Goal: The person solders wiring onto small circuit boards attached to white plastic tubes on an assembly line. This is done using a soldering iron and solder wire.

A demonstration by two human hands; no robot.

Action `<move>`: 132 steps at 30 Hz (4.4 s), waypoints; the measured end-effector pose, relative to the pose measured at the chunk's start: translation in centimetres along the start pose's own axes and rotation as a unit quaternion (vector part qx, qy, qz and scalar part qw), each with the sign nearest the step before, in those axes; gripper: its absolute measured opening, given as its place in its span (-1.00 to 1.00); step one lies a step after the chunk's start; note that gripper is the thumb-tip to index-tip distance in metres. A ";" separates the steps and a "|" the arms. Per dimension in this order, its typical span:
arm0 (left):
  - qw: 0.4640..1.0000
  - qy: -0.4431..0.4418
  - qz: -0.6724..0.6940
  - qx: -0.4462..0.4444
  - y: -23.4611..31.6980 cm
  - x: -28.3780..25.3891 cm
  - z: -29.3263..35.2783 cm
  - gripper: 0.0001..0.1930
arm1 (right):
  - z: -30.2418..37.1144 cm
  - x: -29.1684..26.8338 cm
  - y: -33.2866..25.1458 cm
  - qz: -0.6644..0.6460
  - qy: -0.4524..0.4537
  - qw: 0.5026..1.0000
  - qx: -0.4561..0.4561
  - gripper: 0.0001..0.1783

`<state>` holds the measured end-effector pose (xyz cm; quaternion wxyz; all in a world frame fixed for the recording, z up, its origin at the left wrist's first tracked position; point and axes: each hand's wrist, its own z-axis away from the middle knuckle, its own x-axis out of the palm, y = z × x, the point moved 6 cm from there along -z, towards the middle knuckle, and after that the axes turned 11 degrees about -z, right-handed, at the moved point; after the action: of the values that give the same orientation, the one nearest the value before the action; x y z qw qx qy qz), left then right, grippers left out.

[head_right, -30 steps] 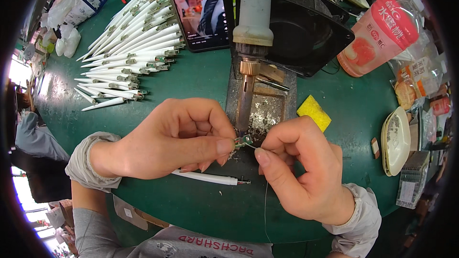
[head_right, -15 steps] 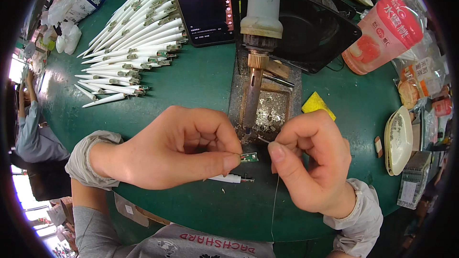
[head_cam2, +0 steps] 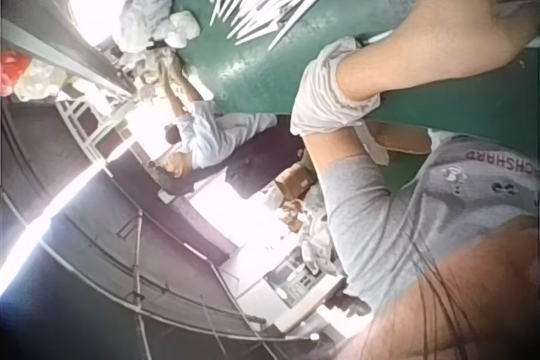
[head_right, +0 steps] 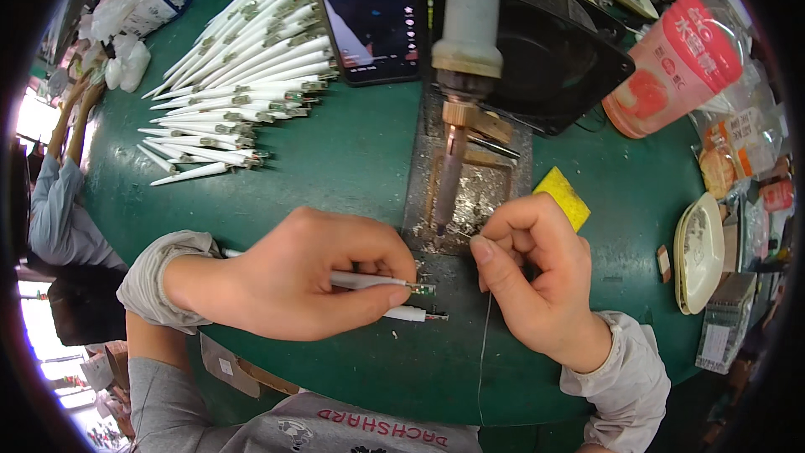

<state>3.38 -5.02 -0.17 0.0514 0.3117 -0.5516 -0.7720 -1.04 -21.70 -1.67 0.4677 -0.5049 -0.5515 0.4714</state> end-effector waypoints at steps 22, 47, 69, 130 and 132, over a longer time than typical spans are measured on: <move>0.766 0.212 -0.601 0.088 -1.0 -7.7 5.2 -0.83 | 0.2 1.4 -0.4 0.007 -0.039 0.998 0.047 -0.82; 0.900 0.122 -0.372 0.190 3.7 -1.1 1.6 -0.80 | 1.9 2.1 -0.7 -0.141 -0.055 0.975 0.161 -0.75; 0.986 -0.095 0.113 -0.073 0.0 0.7 -0.7 -0.86 | 1.1 1.4 -1.5 0.001 -0.033 0.998 0.049 -0.82; 0.992 -0.053 0.082 -0.083 0.1 0.0 -1.0 -0.86 | 0.7 2.8 -4.0 0.285 -0.045 0.935 -0.206 -0.77; 0.986 -0.084 0.113 -0.084 0.0 -0.1 -1.4 -0.86 | 1.3 2.9 -4.2 0.304 -0.055 0.909 -0.280 -0.72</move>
<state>4.23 -6.08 -0.42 0.1175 0.1760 -0.5190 -0.8282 -2.92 -19.04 2.51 0.1102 -0.7313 -0.5055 0.4444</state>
